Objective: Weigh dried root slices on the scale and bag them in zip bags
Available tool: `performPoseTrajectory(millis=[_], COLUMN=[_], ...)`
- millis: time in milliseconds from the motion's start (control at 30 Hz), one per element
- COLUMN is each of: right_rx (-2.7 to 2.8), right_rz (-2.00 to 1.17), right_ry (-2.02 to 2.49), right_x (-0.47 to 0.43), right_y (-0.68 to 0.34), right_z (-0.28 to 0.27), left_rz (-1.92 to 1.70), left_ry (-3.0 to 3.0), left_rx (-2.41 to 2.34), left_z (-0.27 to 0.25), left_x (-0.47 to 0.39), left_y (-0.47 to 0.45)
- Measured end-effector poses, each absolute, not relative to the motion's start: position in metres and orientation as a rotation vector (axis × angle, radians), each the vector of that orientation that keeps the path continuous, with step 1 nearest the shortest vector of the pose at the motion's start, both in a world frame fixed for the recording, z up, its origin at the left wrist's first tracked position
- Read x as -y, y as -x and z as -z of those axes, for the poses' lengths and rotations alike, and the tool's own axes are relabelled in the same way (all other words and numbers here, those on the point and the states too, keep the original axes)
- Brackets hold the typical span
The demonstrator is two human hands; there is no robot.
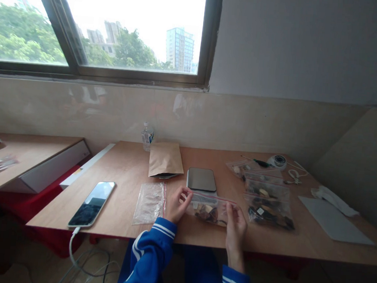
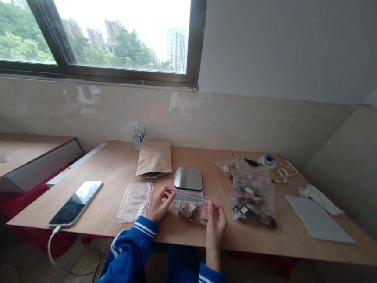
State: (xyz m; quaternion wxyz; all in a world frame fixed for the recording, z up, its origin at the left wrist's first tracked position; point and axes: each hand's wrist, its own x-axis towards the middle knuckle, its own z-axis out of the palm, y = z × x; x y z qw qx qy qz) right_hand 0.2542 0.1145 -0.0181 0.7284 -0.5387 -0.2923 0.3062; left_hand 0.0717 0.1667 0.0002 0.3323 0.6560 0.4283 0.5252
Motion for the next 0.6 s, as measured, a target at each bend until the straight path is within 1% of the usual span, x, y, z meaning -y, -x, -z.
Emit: performPoseTrajectory(millis=[233, 433, 600], right_rx=[0.648, 0.685, 0.717], right_rz=[-0.839, -0.813, -0.72], right_ry=[1.17, 1.217, 1.285], right_x=[-0.1147, -0.1142, -0.1119], right_y=[-0.2494, -0.2482, -0.2505], right_z=[0.0187, 0.0211, 0.0217], left_rz=[-1.255, -1.291, -1.293], left_ry=[-1.601, -1.571, -1.573], left_rx=[-1.07, -1.052, -1.069], left_z=[-0.0011, -0.0005, -0.0021], left_x=[-0.1688, -0.1698, -0.1686], left_y=[-0.0739, -0.0738, -0.0719])
